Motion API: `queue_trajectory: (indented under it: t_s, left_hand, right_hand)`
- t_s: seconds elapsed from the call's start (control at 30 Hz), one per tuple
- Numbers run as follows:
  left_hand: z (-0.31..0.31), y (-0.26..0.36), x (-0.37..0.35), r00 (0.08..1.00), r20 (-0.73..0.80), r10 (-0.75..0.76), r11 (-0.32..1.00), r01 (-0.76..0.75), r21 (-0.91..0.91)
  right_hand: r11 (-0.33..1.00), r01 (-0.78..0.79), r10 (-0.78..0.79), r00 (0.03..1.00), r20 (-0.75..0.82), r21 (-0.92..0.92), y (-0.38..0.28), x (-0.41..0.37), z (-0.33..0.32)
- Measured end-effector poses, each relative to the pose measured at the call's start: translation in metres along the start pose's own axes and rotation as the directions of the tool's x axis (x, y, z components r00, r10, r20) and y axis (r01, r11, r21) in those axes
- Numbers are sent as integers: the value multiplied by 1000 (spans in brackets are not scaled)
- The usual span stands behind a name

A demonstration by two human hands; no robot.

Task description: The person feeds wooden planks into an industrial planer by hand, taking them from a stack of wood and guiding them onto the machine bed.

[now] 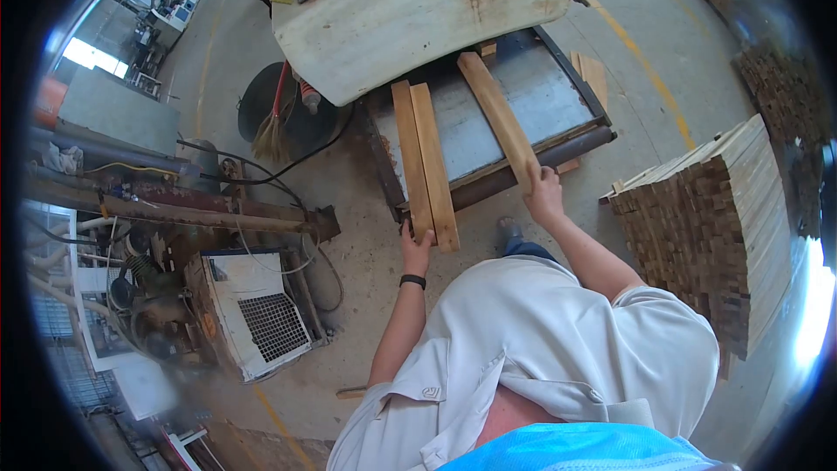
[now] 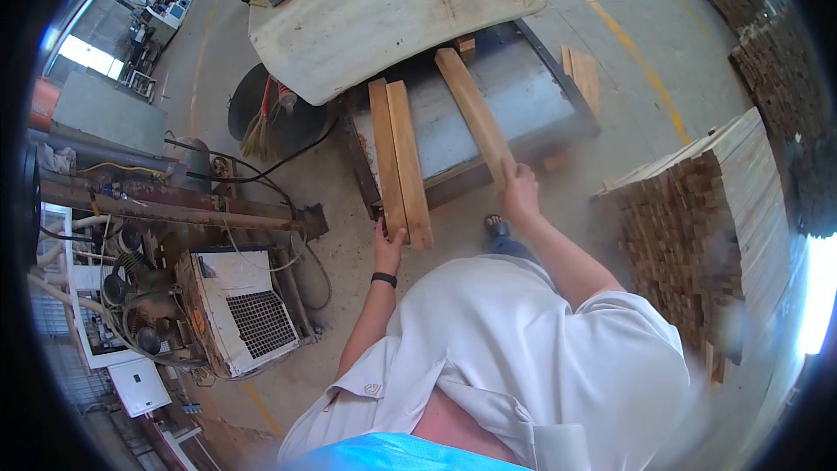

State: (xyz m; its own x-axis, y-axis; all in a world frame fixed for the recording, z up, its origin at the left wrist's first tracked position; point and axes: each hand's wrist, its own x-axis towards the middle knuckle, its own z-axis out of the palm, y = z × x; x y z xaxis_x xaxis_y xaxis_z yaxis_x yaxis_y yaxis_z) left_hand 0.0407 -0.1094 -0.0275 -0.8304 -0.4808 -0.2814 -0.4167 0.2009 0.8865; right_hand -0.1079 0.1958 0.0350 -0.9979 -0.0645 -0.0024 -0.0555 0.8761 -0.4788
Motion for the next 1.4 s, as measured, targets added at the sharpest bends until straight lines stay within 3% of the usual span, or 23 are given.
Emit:
queue_trajectory:
  t_s: [0.07,0.13,0.27,0.33,0.4,0.43,0.5,0.53,0.57,0.63,0.67,0.73,0.77,0.8,0.83,0.97,1.07,1.13,1.27,1.3,1.33,1.37,1.4]
  left_hand:
    - [1,-1,1,1000,20,12,998,-11,-59]
    - [2,4,-2,976,90,-201,929,218,-299]
    - [4,5,-3,952,127,-279,854,306,-420]
    - [5,25,-10,896,141,-421,787,438,-434]
    - [9,20,-6,891,129,-436,775,444,-449]
    - [8,16,-7,887,119,-446,766,447,-461]
    - [6,19,-6,881,136,-453,760,462,-457]
    - [7,22,-5,879,165,-446,758,470,-453]
    - [8,24,-5,877,162,-452,752,472,-459]
    - [13,26,-5,883,180,-433,738,462,-491]
    - [17,28,-5,883,178,-435,734,462,-498]
    - [24,32,-8,887,182,-424,731,453,-510]
    - [29,35,-8,888,181,-423,730,452,-513]
    - [33,36,-10,890,192,-413,721,449,-528]
    - [34,33,-12,892,205,-403,713,447,-541]
    - [33,13,-7,905,243,-350,739,426,-521]
    - [30,16,-14,932,196,-305,803,362,-473]
    - [24,32,-24,953,149,-265,840,304,-450]
    - [13,39,-37,961,193,-196,860,264,-436]
    - [10,32,-38,953,225,-203,855,285,-434]
    - [7,28,-39,943,257,-210,848,307,-432]
    - [5,23,-40,944,254,-211,849,306,-432]
    - [3,21,-42,942,264,-207,835,311,-454]
  right_hand:
    - [963,224,-214,974,77,-153,2,6,12]
    - [968,213,-203,976,83,-137,-9,15,8]
    - [976,198,-191,978,81,-86,-30,74,21]
    - [981,191,-190,982,18,-44,-39,127,37]
    - [962,272,-273,939,-209,-37,-59,172,35]
    - [960,278,-279,940,-195,-32,-73,184,29]
    - [919,345,-302,926,-226,190,-98,196,17]
    - [915,294,-321,945,57,276,-97,193,23]
    - [914,220,-336,881,333,340,-96,185,30]
    - [935,115,-347,478,807,335,-90,145,48]
    - [955,125,-296,344,891,269,-97,109,31]
    - [961,-44,-260,191,947,273,-77,50,77]
    - [961,-41,-260,191,947,272,-71,26,88]
    - [803,-360,-400,266,877,475,-65,4,96]
    - [503,-610,-488,385,784,612,-64,-9,97]
    - [403,-696,-339,490,804,594,-53,-9,87]
    - [289,-718,-115,630,768,633,-38,2,76]
    - [356,-622,-11,744,668,698,-29,7,70]
    - [489,-508,95,839,536,709,-16,8,60]
    - [772,-235,32,943,332,591,-14,-1,54]
    - [937,50,-106,984,144,346,-15,-9,42]
    - [936,52,-108,984,145,347,-14,-15,28]
    - [944,231,-271,950,155,234,-17,-21,5]
